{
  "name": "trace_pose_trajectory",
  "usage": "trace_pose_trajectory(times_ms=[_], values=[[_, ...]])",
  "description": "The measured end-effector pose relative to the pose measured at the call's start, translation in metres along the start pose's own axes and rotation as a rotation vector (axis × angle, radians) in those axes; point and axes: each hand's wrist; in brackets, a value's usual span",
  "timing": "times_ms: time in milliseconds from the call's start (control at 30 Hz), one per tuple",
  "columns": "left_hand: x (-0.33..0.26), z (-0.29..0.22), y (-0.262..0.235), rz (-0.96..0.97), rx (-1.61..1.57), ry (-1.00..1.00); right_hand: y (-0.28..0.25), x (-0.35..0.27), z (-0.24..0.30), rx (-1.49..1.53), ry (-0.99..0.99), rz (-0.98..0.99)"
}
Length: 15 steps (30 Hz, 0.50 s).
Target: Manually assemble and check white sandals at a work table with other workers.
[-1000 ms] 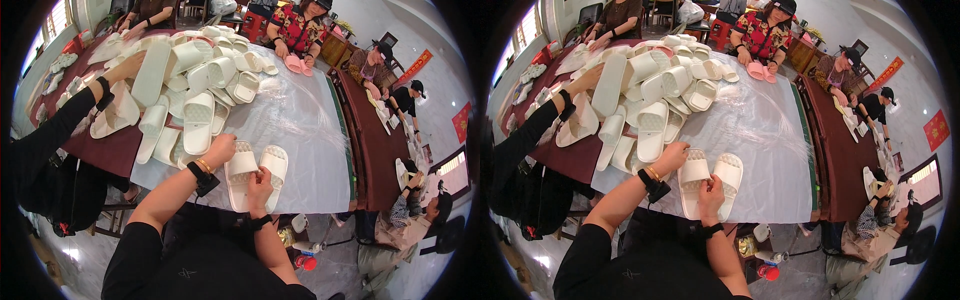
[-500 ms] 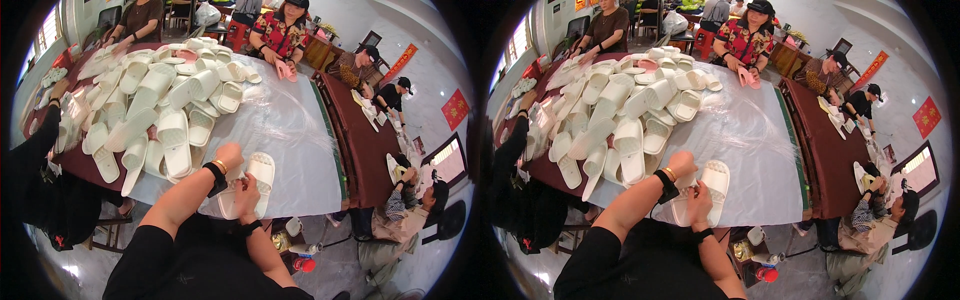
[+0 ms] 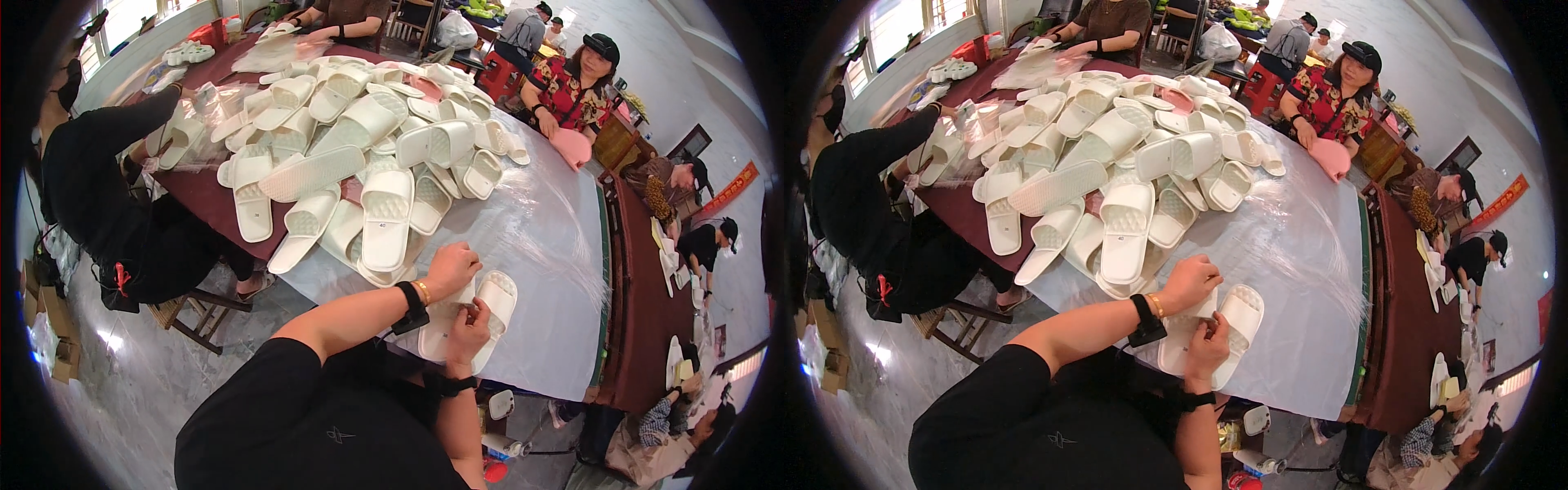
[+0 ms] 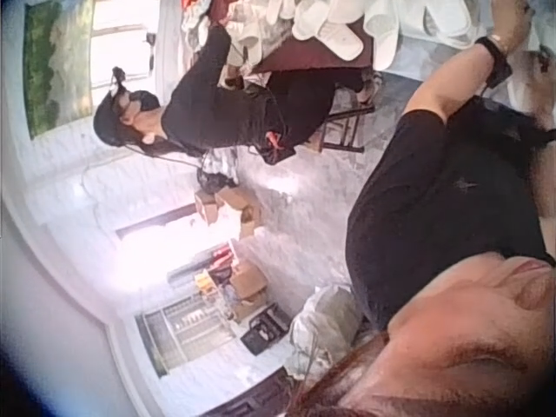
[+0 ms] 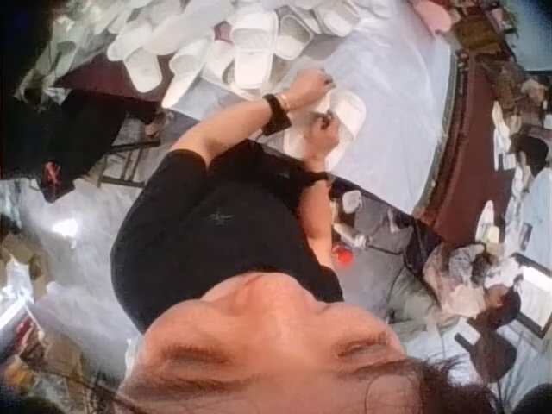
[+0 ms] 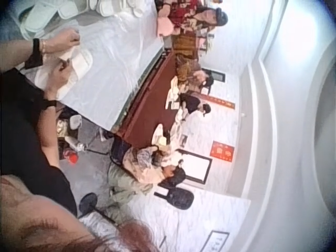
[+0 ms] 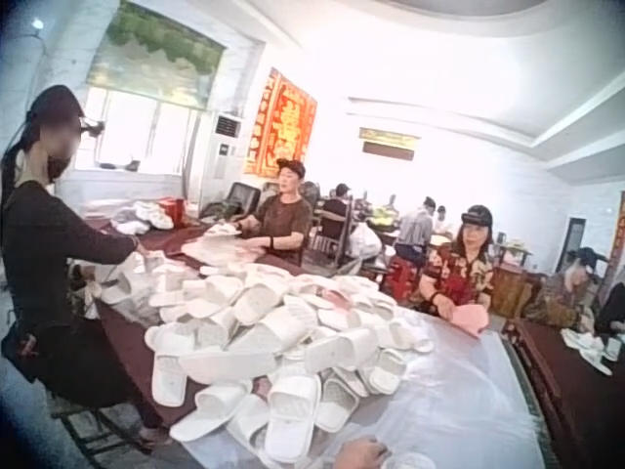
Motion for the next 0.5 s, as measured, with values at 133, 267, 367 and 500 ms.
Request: trace_pose_trajectory(times_ms=[133, 267, 367, 500], values=[[-0.009, 0.007, -0.024, -0.065, -0.201, 0.026, -0.008, 0.001, 0.002, -0.075, -0.105, 0.052], [-0.009, 0.005, -0.038, -0.091, -0.249, 0.001, -0.030, 0.003, 0.018, -0.266, -0.185, 0.148], [-0.002, 0.003, -0.028, -0.068, -0.283, -0.004, -0.060, 0.000, 0.008, -0.366, -0.195, 0.116], [0.001, -0.004, -0.019, -0.022, -0.287, -0.045, -0.095, -0.011, 0.000, -0.466, -0.186, 0.071]])
Point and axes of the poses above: each hand's wrist, its own x-axis towards the middle knuckle, its own y-axis out of the palm, z = x × y, and after that the axes turned 5 degrees about -x, right-handed
